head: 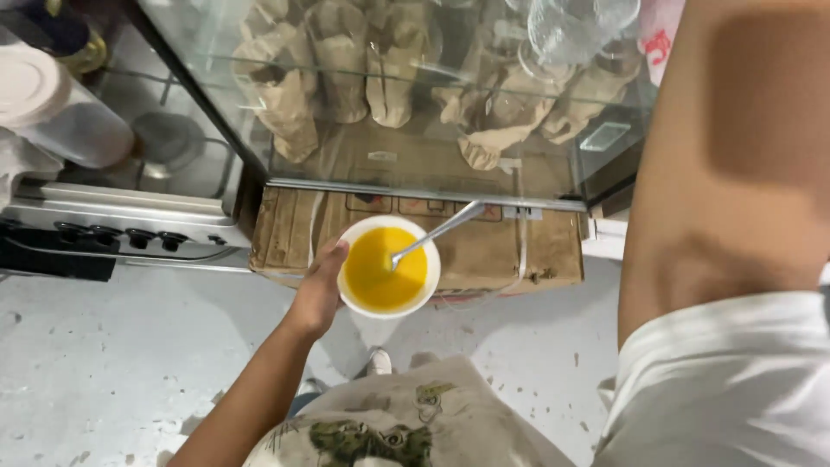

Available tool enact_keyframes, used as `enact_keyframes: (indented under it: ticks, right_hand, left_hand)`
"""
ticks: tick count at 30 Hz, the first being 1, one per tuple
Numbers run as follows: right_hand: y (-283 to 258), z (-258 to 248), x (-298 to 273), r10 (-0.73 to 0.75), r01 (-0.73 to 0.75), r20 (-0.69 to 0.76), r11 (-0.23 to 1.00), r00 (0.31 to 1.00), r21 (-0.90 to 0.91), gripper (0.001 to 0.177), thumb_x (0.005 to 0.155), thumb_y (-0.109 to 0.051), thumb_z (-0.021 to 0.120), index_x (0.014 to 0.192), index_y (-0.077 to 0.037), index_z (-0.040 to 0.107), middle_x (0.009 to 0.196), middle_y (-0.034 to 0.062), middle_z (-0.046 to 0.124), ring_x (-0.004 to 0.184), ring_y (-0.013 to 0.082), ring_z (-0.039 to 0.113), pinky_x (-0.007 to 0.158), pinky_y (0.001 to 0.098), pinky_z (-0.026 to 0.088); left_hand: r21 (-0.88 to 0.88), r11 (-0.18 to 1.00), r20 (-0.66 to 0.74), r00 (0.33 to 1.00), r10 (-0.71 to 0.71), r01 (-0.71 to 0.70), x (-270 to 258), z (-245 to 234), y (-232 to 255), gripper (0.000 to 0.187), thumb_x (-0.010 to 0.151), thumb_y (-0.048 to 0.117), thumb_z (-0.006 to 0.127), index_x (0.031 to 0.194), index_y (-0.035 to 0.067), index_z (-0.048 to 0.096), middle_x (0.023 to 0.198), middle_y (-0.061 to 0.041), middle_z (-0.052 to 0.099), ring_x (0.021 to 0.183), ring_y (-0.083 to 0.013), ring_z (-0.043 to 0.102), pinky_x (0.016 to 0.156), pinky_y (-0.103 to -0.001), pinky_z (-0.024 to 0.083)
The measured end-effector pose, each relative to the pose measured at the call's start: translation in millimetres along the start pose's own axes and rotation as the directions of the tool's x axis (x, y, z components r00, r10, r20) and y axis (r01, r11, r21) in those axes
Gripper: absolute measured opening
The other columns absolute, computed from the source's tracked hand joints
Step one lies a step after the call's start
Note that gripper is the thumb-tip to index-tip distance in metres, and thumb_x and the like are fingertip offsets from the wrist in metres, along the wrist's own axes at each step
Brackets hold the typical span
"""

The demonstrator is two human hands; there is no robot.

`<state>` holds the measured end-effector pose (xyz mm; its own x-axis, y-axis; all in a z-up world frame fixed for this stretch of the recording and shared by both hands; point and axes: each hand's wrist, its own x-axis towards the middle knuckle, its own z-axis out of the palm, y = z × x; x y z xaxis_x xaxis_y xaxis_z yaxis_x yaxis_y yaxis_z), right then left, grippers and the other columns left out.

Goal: Preparing and whisking eggs while managing various pots and pans on a gas stove.

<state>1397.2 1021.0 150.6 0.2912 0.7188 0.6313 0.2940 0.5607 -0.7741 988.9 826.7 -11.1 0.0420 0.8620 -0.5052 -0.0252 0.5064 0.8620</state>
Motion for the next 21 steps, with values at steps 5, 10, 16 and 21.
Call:
enact_keyframes:
  ticks: [5,10,16,21]
  right_hand:
    - [-52.5,7.6,51.5,-0.213,0.219,-0.082,0.974,0.973,0.061,0.079,0.093,-0.011,0.092,0.149,0.001,0.038,0.134,0.0135,0.055,0.117,0.0241,0.053,0.105,0.0368,0.046]
    - [-161.2,44.6,-28.9,-0.389,0.405,-0.158,0.910,0.908,0.087,0.077,0.098,-0.006,0.091,0.152,0.000,0.036,0.136,0.0111,0.053,0.119,0.0230,0.052,0.107,0.0361,0.045]
    - [-238.3,159.6,-230.2,0.267,-0.251,0.090,0.955,0.960,-0.156,0.121,0.049,-0.033,0.099,0.143,-0.002,0.029,0.130,0.0116,0.059,0.117,0.0235,0.062,0.098,0.0410,0.055]
    - [-286.2,282.5,-330.9,0.148,-0.396,0.525,0.827,0.838,0.398,0.108,0.066,-0.017,0.096,0.151,-0.005,0.030,0.140,0.0111,0.056,0.131,0.0220,0.056,0.115,0.0414,0.046]
  left_hand:
    - [-0.228,0.973,-0.014,1.000,-0.024,0.020,-7.9,-32.4,-24.4,0.057,0.098,0.048,0.046,0.145,0.016,0.053,0.131,-0.006,0.066,0.114,-0.0193,0.066,0.085,-0.040,0.058]
    - [-0.365,0.926,0.031,0.992,0.121,-0.102,-24.2,-56.0,-10.5,0.055,0.100,0.038,0.046,0.147,0.011,0.053,0.138,-0.010,0.067,0.124,-0.0206,0.063,0.100,-0.034,0.049]
    - [-0.362,0.929,-0.033,0.997,0.075,-0.082,-38.9,-139.1,-25.1,0.054,0.102,0.033,0.041,0.149,0.010,0.052,0.139,-0.011,0.065,0.126,-0.0228,0.061,0.101,-0.036,0.047]
    - [-0.360,0.850,0.003,0.910,0.415,-0.386,-102.8,-247.1,-39.6,0.054,0.103,0.034,0.040,0.148,0.005,0.048,0.143,-0.011,0.061,0.129,-0.0217,0.058,0.107,-0.037,0.045]
